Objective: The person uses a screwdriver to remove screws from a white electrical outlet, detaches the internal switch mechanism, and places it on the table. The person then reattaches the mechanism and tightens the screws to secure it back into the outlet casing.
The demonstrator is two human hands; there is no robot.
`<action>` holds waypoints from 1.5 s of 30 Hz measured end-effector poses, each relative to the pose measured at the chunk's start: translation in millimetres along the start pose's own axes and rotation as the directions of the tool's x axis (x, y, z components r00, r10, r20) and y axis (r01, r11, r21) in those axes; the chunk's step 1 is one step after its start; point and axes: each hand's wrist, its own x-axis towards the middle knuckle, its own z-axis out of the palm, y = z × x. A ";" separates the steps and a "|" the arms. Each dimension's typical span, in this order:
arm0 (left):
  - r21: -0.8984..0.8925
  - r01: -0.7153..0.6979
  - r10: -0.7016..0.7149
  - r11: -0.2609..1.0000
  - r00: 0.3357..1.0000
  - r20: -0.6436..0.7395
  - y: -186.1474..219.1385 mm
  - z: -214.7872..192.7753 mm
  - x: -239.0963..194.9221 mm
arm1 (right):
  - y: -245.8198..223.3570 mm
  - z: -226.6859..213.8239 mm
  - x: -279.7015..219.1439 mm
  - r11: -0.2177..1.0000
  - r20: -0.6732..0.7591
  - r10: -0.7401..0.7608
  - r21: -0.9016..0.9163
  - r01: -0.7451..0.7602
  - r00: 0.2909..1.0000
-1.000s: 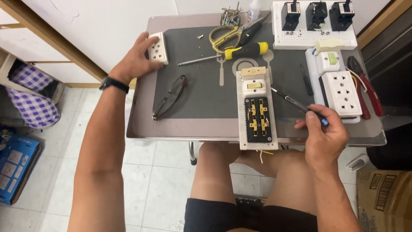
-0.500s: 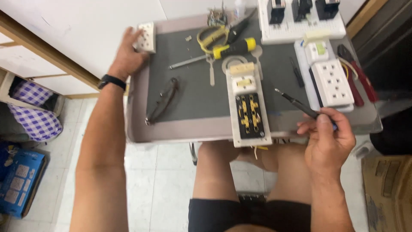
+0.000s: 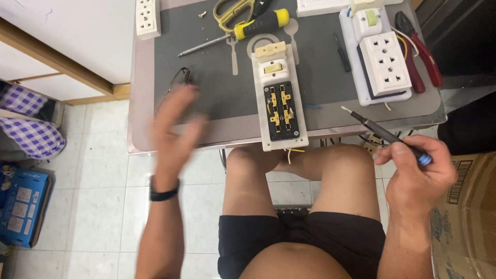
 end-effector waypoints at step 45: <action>0.065 -0.082 0.047 0.995 0.904 0.424 8.0 66.5 9.4 | -85.5 146.9 87.2 0.637 0.759 -0.458 -0.083 0.766 0.463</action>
